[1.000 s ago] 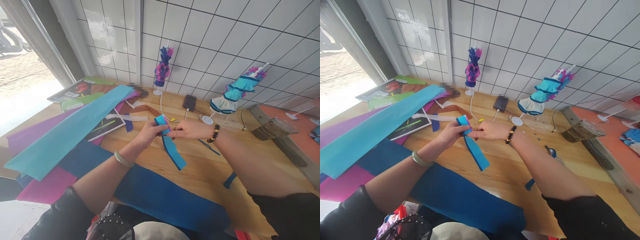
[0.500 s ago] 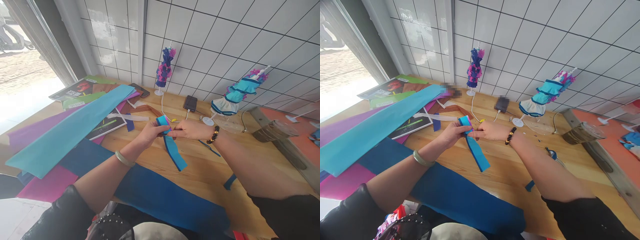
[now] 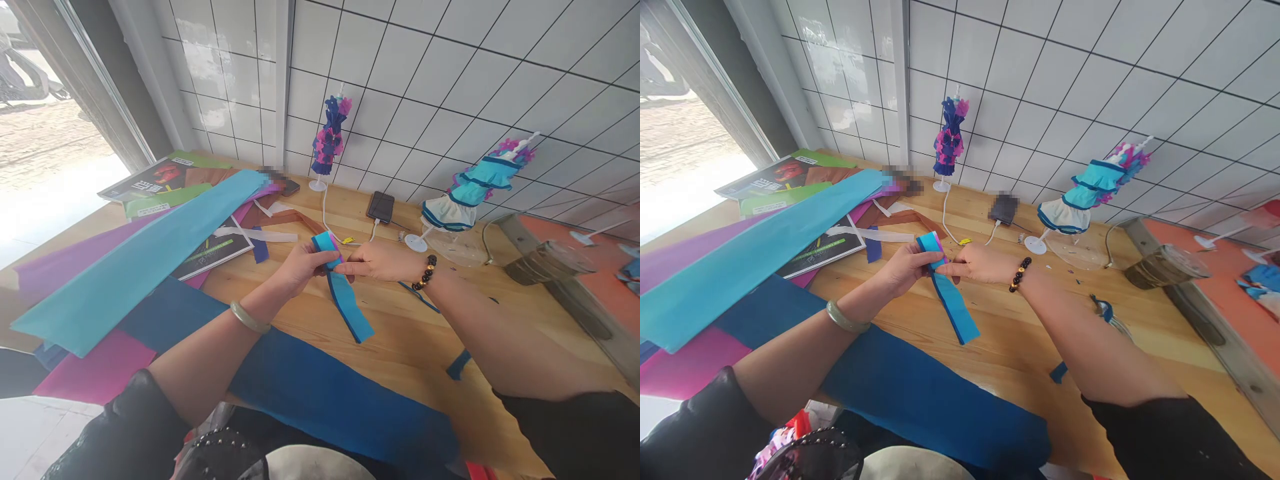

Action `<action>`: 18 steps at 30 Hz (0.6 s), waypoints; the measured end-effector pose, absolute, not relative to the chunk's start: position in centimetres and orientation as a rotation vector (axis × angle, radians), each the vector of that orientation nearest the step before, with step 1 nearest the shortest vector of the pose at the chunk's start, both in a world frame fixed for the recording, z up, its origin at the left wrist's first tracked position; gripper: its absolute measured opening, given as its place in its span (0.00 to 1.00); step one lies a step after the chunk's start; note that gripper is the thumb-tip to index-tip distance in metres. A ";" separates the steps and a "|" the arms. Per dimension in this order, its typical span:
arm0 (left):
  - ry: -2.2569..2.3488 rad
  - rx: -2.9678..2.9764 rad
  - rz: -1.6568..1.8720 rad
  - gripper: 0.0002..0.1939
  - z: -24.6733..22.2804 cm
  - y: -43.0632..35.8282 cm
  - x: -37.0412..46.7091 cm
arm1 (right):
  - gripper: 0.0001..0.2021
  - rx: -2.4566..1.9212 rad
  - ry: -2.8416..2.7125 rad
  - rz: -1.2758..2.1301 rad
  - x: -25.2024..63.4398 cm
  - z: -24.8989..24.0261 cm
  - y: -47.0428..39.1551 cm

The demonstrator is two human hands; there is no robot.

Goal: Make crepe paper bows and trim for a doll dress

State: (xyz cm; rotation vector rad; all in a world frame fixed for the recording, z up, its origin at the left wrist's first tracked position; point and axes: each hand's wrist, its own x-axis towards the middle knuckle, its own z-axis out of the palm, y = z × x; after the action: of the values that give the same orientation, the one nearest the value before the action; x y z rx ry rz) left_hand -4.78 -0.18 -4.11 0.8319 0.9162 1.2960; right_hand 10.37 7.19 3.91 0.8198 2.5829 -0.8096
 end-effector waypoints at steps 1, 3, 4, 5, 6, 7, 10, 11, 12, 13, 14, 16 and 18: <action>0.922 0.822 1.295 0.09 -4.1 -0.2 -4.8 | 0.30 0.821 2.589 -0.807 10.4 3.9 7.2; 0.925 0.801 1.299 0.09 -4.1 -0.2 -4.7 | 0.30 0.826 2.595 -0.809 10.5 3.8 7.2; 0.918 0.792 1.303 0.09 -4.1 -0.1 -4.7 | 0.30 0.830 2.597 -0.813 10.5 3.7 7.1; 0.909 0.784 1.307 0.10 -4.1 -0.1 -4.7 | 0.30 0.835 2.601 -0.818 10.6 3.7 7.1; 0.900 0.778 1.309 0.10 -4.1 -0.1 -4.7 | 0.31 0.838 2.605 -0.824 10.7 3.6 7.0; 0.894 0.771 1.310 0.10 -4.1 -0.1 -4.7 | 0.31 0.838 2.608 -0.832 10.8 3.5 6.9; 0.920 0.752 1.323 0.10 -4.1 0.0 -4.8 | 0.30 0.827 2.600 -0.858 11.1 3.4 6.5; 0.938 0.747 1.330 0.10 -4.2 0.0 -4.8 | 0.29 0.824 2.595 -0.860 11.3 3.4 6.4; 0.953 0.744 1.337 0.10 -4.3 0.1 -4.9 | 0.29 0.826 2.592 -0.860 11.6 3.4 6.2; 0.962 0.740 1.344 0.10 -4.4 0.1 -5.0 | 0.29 0.839 2.591 -0.859 12.0 3.5 6.0; 0.965 0.734 1.351 0.11 -4.5 0.2 -5.0 | 0.29 0.866 2.592 -0.855 12.4 3.5 5.9; 0.967 0.712 1.365 0.12 -4.8 0.4 -5.1 | 0.29 0.965 2.597 -0.841 13.8 3.5 5.9; 0.981 0.698 1.364 0.13 -5.0 0.5 -5.1 | 0.29 1.119 2.614 -0.798 15.7 3.2 6.2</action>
State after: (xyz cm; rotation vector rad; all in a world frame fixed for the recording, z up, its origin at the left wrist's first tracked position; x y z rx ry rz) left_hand -5.06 0.49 -5.04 0.6981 0.9813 1.3645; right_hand 15.75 6.20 3.19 1.1193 2.6139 -0.7983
